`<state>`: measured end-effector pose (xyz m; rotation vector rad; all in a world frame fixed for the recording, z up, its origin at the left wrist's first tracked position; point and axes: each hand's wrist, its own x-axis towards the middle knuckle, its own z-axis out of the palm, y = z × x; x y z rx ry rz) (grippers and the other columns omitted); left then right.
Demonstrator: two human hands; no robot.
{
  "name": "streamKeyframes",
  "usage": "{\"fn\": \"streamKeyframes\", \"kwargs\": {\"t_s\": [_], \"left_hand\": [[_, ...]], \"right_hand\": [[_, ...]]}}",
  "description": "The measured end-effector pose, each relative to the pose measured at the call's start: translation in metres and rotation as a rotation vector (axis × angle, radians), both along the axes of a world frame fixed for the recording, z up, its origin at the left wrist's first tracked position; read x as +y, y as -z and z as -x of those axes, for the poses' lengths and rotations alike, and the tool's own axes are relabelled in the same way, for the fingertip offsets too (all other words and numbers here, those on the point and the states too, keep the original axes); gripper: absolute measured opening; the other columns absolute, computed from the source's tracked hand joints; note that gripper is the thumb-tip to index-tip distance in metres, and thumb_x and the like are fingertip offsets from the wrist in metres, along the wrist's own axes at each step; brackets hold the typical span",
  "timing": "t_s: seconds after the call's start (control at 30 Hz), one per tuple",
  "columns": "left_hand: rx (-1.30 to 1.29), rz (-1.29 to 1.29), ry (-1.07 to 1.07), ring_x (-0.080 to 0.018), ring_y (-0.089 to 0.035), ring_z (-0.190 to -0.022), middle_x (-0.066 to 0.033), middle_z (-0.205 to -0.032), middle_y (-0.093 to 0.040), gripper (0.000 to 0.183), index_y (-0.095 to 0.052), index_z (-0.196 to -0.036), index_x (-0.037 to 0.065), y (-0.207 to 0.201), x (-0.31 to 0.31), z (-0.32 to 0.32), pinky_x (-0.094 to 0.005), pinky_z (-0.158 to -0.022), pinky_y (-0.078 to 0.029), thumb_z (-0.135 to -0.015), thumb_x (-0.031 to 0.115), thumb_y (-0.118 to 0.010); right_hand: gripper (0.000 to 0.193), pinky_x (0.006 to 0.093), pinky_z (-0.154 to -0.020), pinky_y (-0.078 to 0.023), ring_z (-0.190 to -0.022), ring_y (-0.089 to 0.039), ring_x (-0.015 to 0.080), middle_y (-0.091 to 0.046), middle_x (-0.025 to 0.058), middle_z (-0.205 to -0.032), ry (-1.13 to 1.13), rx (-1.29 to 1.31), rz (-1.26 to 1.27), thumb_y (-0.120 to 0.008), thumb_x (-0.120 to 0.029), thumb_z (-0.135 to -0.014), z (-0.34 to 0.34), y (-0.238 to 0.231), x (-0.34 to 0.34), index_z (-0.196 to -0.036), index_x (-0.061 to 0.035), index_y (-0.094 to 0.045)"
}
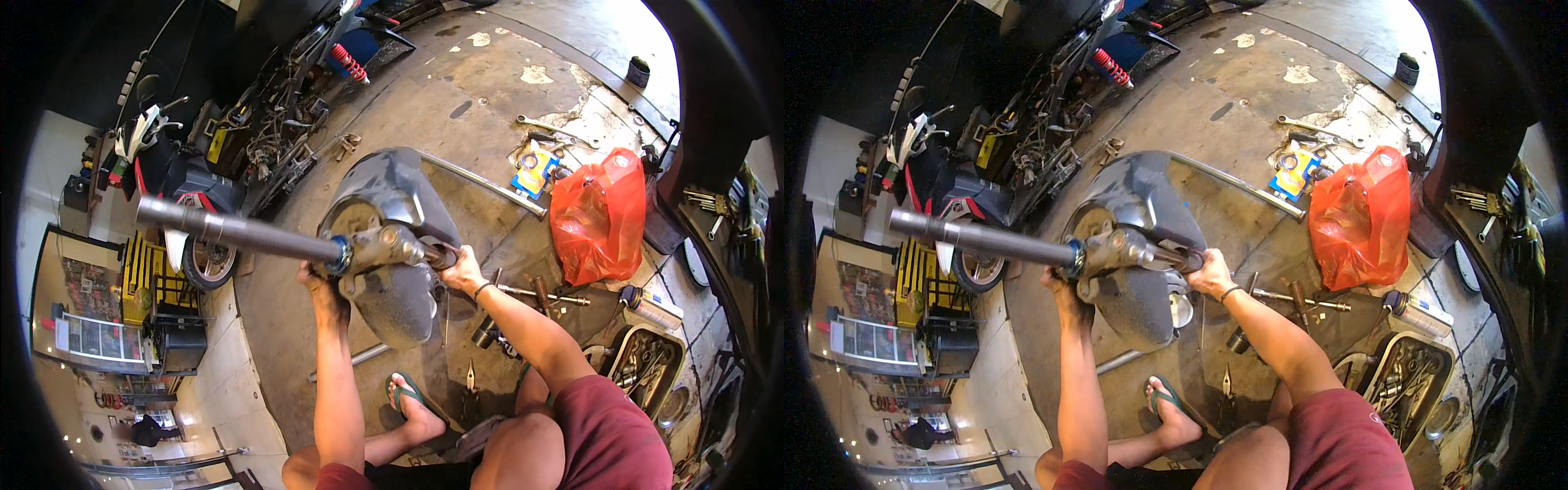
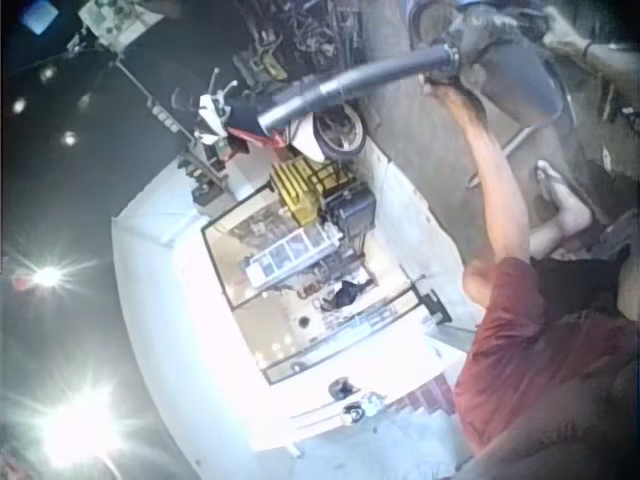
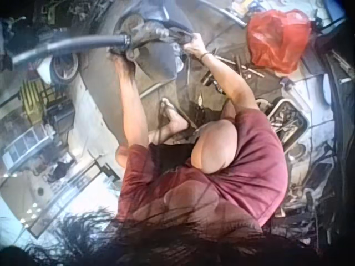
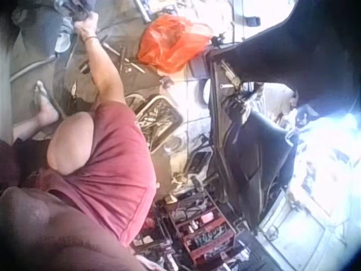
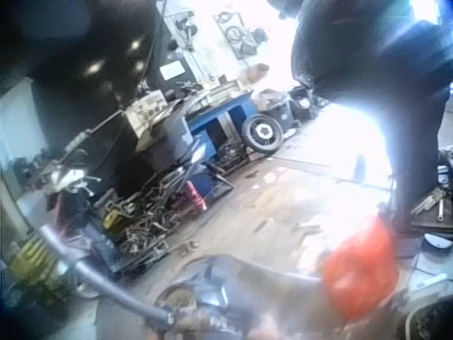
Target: The person disassembles a motorcycle front fork assembly by removing the fender, using a power impact wrench and a hammer to separate components, and extracting the internal fork tubes.
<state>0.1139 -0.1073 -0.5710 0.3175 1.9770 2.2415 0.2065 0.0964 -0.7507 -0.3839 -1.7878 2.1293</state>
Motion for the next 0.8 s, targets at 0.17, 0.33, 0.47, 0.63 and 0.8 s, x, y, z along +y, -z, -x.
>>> {"fn": "streamKeyframes", "kwargs": {"t_s": [0.17,0.33,0.47,0.63,0.8], "left_hand": [[-0.067,-0.138,-0.058,-0.0245,-0.055,-0.12,-0.0086,-0.131,-0.056,0.097,-0.048,-0.133,0.011,0.017,-0.071,-0.022,-0.0449,-0.105,-0.045,-0.073,0.087,-0.045],[-0.088,-0.129,-0.134,-0.025,-0.059,-0.114,-0.0111,-0.127,-0.059,0.082,-0.052,-0.122,0.011,-0.021,-0.054,-0.039,-0.0456,-0.101,-0.049,-0.074,0.078,-0.058],[-0.01,0.003,-0.148,-0.0256,-0.061,-0.11,-0.0142,-0.125,-0.06,0.064,-0.054,-0.127,0.005,-0.014,-0.089,-0.023,-0.0419,-0.1,-0.049,-0.094,0.059,-0.048],[-0.017,-0.006,-0.095,-0.0242,-0.058,-0.112,-0.0144,-0.127,-0.056,0.052,-0.048,-0.13,0.006,-0.007,-0.125,-0.05,-0.0425,-0.1,-0.047,-0.098,0.048,-0.047],[-0.043,-0.023,-0.164,-0.024,-0.06,-0.11,-0.0118,-0.123,-0.057,0.056,-0.048,-0.13,0.007,-0.011,-0.109,-0.086,-0.0415,-0.098,-0.049,-0.097,0.052,-0.05]], "right_hand": [[0.018,0.0273,-0.071,-0.051,-0.079,-0.059,0.0042,-0.075,0.0037,-0.088,-0.068,0.135,-0.12,-0.065,-0.007,-0.078,-0.017,-0.013,-0.028,-0.094,-0.0025,-0.071],[0.02,0.0314,-0.071,-0.053,-0.08,-0.067,0.0121,-0.074,0.0111,-0.092,-0.138,0.13,-0.2,-0.062,-0.011,-0.079,-0.03,-0.01,-0.07,-0.096,-0.0035,-0.069],[0.024,0.0366,-0.076,-0.055,-0.09,-0.069,0.0286,-0.072,0.0141,-0.1,-0.216,0.149,-0.525,-0.06,-0.015,-0.079,-0.035,-0.001,-0.089,-0.099,-0.0052,-0.067],[0.03,0.0388,-0.082,-0.054,-0.094,-0.067,0.032,-0.07,0.0156,-0.103,-0.329,0.2,-0.469,-0.061,-0.014,-0.073,-0.05,-0.009,-0.091,-0.102,-0.0059,-0.067],[0.032,0.0327,-0.079,-0.052,-0.09,-0.065,0.0193,-0.069,0.0069,-0.097,-0.369,0.199,-0.305,-0.062,-0.008,-0.077,-0.076,-0.01,-0.089,-0.108,-0.0032,-0.064]]}}
